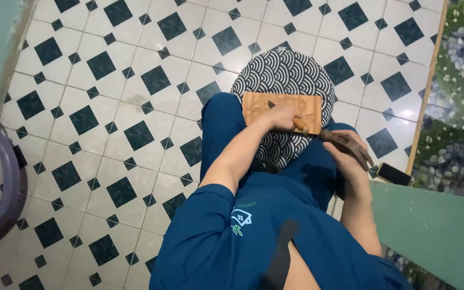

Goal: The person hand carves a wooden block using a small chisel-like tool while sitting on the floor.

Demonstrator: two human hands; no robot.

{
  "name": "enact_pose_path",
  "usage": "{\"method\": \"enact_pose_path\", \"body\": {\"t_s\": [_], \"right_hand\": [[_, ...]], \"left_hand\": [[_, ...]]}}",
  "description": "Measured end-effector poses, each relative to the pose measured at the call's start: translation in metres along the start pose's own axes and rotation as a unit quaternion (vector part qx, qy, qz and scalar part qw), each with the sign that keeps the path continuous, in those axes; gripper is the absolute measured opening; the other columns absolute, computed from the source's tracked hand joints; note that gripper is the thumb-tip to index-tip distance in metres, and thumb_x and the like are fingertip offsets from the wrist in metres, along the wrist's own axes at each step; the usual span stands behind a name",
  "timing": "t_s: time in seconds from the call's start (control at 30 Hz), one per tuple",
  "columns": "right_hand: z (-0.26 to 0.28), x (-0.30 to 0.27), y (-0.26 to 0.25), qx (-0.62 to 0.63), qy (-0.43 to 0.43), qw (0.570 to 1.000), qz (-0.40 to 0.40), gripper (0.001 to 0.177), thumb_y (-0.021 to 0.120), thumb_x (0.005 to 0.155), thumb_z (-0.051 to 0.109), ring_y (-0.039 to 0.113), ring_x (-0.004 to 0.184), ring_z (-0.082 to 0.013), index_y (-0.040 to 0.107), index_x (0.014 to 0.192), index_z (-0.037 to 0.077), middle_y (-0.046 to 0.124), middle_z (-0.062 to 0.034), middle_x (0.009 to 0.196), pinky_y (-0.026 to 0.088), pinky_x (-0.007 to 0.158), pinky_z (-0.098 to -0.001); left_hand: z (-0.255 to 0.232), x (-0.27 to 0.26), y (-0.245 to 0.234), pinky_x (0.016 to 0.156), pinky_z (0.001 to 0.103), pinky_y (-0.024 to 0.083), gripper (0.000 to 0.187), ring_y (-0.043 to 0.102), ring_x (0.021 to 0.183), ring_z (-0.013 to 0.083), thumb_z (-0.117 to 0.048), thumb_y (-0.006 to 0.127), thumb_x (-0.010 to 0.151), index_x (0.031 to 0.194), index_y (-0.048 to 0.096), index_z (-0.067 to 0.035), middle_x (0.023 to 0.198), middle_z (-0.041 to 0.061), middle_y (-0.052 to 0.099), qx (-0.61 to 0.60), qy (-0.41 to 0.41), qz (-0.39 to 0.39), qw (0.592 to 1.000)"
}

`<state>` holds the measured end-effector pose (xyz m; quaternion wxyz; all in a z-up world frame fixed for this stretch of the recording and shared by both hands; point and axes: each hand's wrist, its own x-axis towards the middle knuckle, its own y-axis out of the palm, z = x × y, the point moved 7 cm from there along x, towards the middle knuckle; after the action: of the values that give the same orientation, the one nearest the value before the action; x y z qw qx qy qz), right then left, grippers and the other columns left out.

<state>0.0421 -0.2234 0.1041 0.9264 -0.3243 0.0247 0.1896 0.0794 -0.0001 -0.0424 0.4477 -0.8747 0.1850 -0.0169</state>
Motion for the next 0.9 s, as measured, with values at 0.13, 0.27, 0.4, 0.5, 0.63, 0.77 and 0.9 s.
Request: {"method": "enact_pose_path", "body": {"t_s": [0.13,0.27,0.4,0.5,0.63,0.77,0.9], "right_hand": [[0.011,-0.001,0.047,-0.159,0.040,0.986,0.042,0.044,0.087,0.088,0.036,0.076,0.080,-0.0331,0.075,0.120,0.009,0.075,-0.0219,0.105,0.061,0.049,-0.0395],[-0.027,-0.007,0.049,-0.202,0.024,0.976,0.085,0.046,0.090,0.078,0.048,0.073,0.108,-0.0253,0.074,0.118,0.031,0.077,0.0016,0.115,0.059,0.086,-0.0382],[0.049,-0.034,0.012,-0.199,0.058,0.972,0.114,0.041,0.074,0.098,0.045,0.071,0.113,-0.0354,0.073,0.126,0.015,0.075,-0.0179,0.121,0.058,0.095,-0.0470],[0.048,-0.035,0.002,-0.097,0.032,0.987,0.121,0.047,0.076,0.098,0.038,0.067,0.117,-0.0391,0.064,0.134,0.010,0.070,-0.0186,0.122,0.057,0.094,-0.0513],[0.058,-0.042,-0.004,-0.051,0.042,0.991,0.113,0.048,0.080,0.094,0.041,0.065,0.120,-0.0434,0.066,0.132,0.014,0.069,-0.0209,0.124,0.055,0.094,-0.0566],[0.068,-0.041,0.004,-0.026,0.044,0.990,0.132,0.046,0.078,0.097,0.033,0.063,0.122,-0.0477,0.064,0.135,0.010,0.066,-0.0250,0.125,0.052,0.096,-0.0614],[0.048,-0.033,0.018,-0.047,0.015,0.988,0.143,0.050,0.077,0.097,0.037,0.062,0.123,-0.0486,0.063,0.136,0.009,0.065,-0.0261,0.127,0.052,0.095,-0.0630]], "left_hand": [[0.001,-0.005,0.015,0.084,0.042,0.055,0.025,0.073,0.091,0.0282,-0.040,0.072,0.064,0.085,0.073,-0.026,0.083,0.000,0.074,-0.018,-0.015,-0.009,1.000],[0.025,0.007,0.024,0.092,0.045,0.054,0.034,0.072,0.102,0.0318,-0.037,0.071,0.068,0.100,0.077,-0.028,0.097,0.004,0.078,0.002,-0.009,-0.003,1.000],[0.014,0.009,0.022,0.095,0.046,0.053,0.035,0.071,0.107,0.0321,-0.035,0.074,0.066,0.100,0.078,-0.029,0.101,0.003,0.078,0.007,-0.008,-0.032,0.999],[-0.001,0.001,0.031,0.108,0.047,0.036,0.052,0.054,0.132,0.0251,-0.043,0.079,0.076,0.126,0.070,-0.035,0.137,-0.002,0.064,0.125,-0.022,-0.023,0.992],[-0.045,-0.043,-0.017,0.091,0.045,0.036,0.021,0.053,0.108,0.0263,-0.028,0.066,0.084,0.104,0.070,-0.033,0.105,0.001,0.057,0.145,0.017,-0.191,0.971],[-0.060,-0.056,-0.030,0.077,0.039,0.045,0.010,0.061,0.084,0.0235,-0.025,0.056,0.093,0.091,0.064,-0.029,0.093,0.001,0.055,0.185,0.053,-0.306,0.932],[-0.051,-0.058,-0.013,0.073,0.039,0.053,0.010,0.068,0.082,0.0310,-0.030,0.049,0.098,0.097,0.058,-0.025,0.101,0.002,0.054,0.013,0.026,-0.267,0.963]]}}
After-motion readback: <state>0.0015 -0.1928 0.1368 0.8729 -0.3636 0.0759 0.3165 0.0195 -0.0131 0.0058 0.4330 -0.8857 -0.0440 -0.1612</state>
